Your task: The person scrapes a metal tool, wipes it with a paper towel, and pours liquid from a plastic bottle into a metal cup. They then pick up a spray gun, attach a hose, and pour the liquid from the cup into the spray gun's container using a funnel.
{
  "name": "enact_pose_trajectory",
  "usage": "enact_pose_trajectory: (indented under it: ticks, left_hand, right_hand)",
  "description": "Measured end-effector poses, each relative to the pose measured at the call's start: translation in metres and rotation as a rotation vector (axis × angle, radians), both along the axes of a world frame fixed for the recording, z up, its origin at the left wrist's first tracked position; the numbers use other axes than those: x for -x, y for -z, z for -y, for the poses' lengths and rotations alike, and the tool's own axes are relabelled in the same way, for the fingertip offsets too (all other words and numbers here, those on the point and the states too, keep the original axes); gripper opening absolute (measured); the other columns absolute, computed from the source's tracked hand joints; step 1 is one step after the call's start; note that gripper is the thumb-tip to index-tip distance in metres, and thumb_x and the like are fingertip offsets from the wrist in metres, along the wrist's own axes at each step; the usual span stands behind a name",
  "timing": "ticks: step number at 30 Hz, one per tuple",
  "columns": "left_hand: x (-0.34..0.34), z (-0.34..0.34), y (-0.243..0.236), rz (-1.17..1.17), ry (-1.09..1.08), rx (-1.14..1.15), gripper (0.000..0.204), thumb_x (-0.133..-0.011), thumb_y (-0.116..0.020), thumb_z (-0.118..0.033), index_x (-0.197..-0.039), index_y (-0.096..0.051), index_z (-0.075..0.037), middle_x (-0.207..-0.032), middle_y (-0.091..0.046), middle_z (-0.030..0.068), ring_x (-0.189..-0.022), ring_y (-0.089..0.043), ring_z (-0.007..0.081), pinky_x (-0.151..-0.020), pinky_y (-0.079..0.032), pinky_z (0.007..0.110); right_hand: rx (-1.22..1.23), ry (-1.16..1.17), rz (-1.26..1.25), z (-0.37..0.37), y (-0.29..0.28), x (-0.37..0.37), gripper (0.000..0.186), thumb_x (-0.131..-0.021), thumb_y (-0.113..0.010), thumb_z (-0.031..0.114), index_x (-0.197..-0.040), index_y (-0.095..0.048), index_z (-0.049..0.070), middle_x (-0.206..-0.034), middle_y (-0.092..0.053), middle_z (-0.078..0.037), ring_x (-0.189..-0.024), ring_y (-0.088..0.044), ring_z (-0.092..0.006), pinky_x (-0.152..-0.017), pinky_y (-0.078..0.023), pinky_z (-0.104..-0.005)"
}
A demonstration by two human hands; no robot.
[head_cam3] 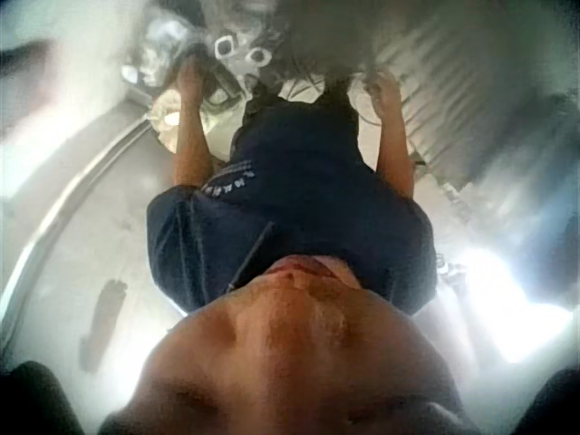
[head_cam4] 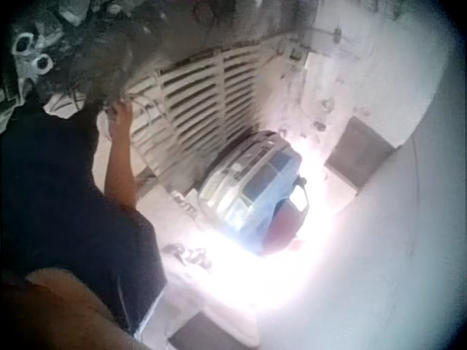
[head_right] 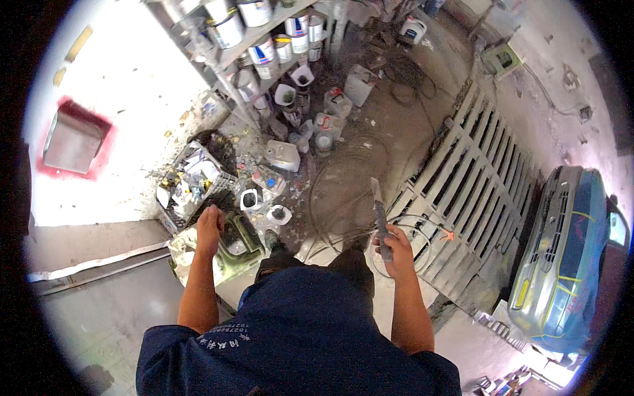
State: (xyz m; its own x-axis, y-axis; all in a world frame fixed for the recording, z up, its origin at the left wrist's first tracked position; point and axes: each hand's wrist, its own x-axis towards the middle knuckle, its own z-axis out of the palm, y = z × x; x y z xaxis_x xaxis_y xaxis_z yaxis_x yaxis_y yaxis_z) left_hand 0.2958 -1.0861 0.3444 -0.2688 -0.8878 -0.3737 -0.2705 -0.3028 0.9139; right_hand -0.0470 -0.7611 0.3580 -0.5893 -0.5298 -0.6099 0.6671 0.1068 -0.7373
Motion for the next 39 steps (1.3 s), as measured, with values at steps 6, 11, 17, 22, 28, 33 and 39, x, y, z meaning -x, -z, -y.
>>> enact_pose_trajectory:
  ticks: [6, 11, 17, 22, 28, 33, 39]
  left_hand:
    - [0.110, -0.091, -0.008, 0.231, 0.189, 0.099, 0.016, -0.088, -0.060, -0.014, -0.085, -0.064, 0.001, -0.066, -0.058, 0.0014, -0.059, -0.051, 0.0074, -0.054, -0.041, 0.023]
    - [0.177, -0.136, -0.008, 0.359, 0.218, 0.045, 0.019, -0.084, -0.067, -0.017, -0.078, -0.061, 0.001, -0.065, -0.060, 0.0032, -0.056, -0.054, 0.0083, -0.052, -0.044, 0.024]
    - [0.208, -0.155, 0.030, 0.285, 0.217, -0.027, 0.020, -0.087, -0.062, -0.018, -0.090, -0.063, 0.002, -0.073, -0.067, 0.0088, -0.064, -0.064, 0.0125, -0.059, -0.051, 0.027]
    - [0.226, -0.163, 0.069, 0.509, 0.556, 0.303, 0.036, -0.090, -0.053, -0.022, -0.119, -0.057, -0.001, -0.106, -0.065, 0.0204, -0.098, -0.064, 0.0301, -0.085, -0.049, 0.036]
    - [0.271, -0.183, 0.157, 0.603, 0.921, -0.124, 0.069, -0.092, -0.041, -0.048, -0.138, -0.035, 0.003, -0.139, -0.040, 0.0255, -0.130, -0.038, 0.0361, -0.108, -0.029, 0.038]
    - [0.342, -0.167, 0.229, 0.634, 0.817, -0.495, 0.077, -0.090, -0.042, -0.053, -0.144, -0.023, -0.001, -0.144, -0.032, 0.0257, -0.134, -0.032, 0.0371, -0.110, -0.026, 0.038]
    - [0.363, -0.133, 0.292, 0.629, 0.692, -0.729, 0.093, -0.081, -0.051, -0.065, -0.144, -0.024, -0.001, -0.140, -0.037, 0.0270, -0.131, -0.036, 0.0377, -0.108, -0.031, 0.039]
  right_hand:
    - [0.106, 0.012, -0.117, -0.113, 0.037, 0.133, 0.036, -0.085, -0.048, 0.011, -0.119, -0.052, -0.001, -0.103, -0.063, -0.016, -0.089, -0.065, -0.0269, -0.075, -0.051, -0.0353]
    - [-0.739, -0.524, -0.949, -0.162, -0.020, 0.221, 0.020, -0.088, -0.059, 0.015, -0.104, -0.060, 0.005, -0.092, -0.067, -0.016, -0.085, -0.067, -0.0243, -0.068, -0.052, -0.0374]
    - [-0.735, -0.114, -1.402, -0.199, -0.089, 0.313, 0.019, -0.088, -0.062, 0.021, -0.088, -0.058, 0.003, -0.074, -0.055, -0.012, -0.069, -0.056, -0.0278, -0.065, -0.044, -0.0408]
    - [-0.887, -0.003, -1.125, -0.169, -0.086, 0.359, 0.021, -0.091, -0.059, 0.023, -0.087, -0.057, 0.002, -0.072, -0.053, -0.010, -0.065, -0.051, -0.0234, -0.063, -0.042, -0.0405]
    - [-0.563, -0.015, -1.162, -0.065, -0.016, 0.365, 0.027, -0.094, -0.056, 0.030, -0.096, -0.060, 0.003, -0.080, -0.060, -0.009, -0.068, -0.058, -0.0192, -0.063, -0.047, -0.0398]
    - [-0.490, -0.014, -0.984, 0.024, 0.000, 0.427, 0.032, -0.094, -0.055, 0.029, -0.112, -0.056, 0.003, -0.097, -0.064, -0.012, -0.085, -0.065, -0.0220, -0.075, -0.055, -0.0397]
    - [-0.265, -0.116, -0.861, 0.158, 0.019, 0.468, 0.031, -0.093, -0.057, 0.032, -0.099, -0.058, 0.002, -0.090, -0.064, -0.009, -0.081, -0.063, -0.0183, -0.072, -0.052, -0.0366]
